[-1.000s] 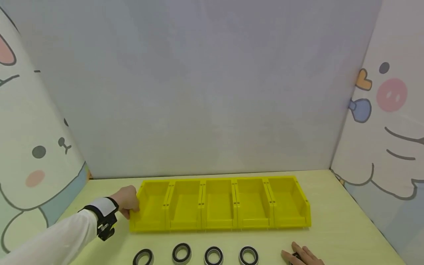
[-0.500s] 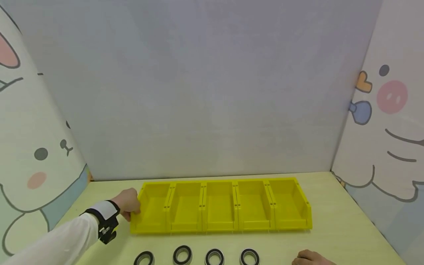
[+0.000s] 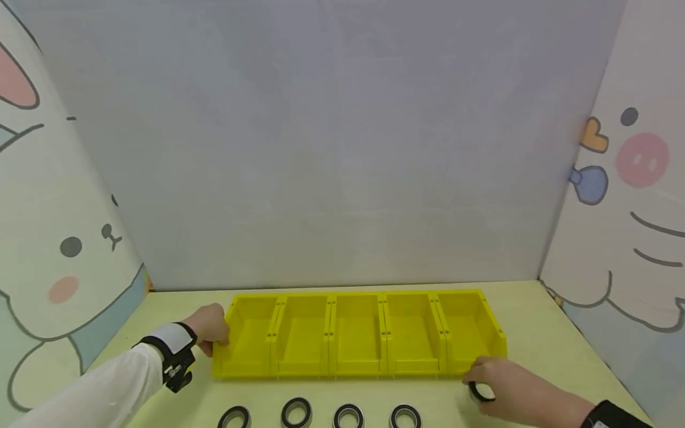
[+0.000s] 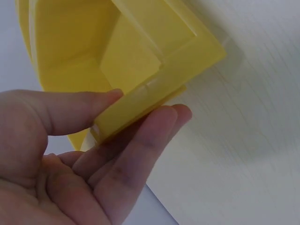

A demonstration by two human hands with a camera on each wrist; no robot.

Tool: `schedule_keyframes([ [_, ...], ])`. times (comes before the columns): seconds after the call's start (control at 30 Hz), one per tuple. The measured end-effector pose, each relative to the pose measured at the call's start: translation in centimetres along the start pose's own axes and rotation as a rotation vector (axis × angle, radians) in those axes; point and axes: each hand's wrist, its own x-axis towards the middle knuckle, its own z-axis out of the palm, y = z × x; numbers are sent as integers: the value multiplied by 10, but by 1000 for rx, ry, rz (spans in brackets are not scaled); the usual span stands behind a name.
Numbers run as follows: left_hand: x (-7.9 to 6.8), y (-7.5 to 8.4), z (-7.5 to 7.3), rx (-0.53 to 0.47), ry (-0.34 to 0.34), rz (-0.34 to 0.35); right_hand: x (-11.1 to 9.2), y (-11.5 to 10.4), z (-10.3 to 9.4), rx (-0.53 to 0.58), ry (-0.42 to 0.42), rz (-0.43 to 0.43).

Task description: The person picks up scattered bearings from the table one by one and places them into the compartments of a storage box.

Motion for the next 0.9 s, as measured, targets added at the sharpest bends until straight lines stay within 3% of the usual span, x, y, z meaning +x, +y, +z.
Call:
schedule_keyframes([
  [0.1, 1, 1, -1, -10, -9, -9, 12, -1, -25, -79, 97, -25],
  [0.2, 1, 0, -1, -25, -17, -14, 25, 4, -46, -105, 140, -12],
  [0.37, 0, -1, -1, -60, -12, -9, 50, 18, -60, -161, 184, 30],
  [0.6, -1, 0, -1, -71, -9, -7, 78, 37, -52, -179, 170, 89],
  [0.9, 2, -3, 0, -77, -7, -6, 102, 54, -24, -144, 142, 131],
])
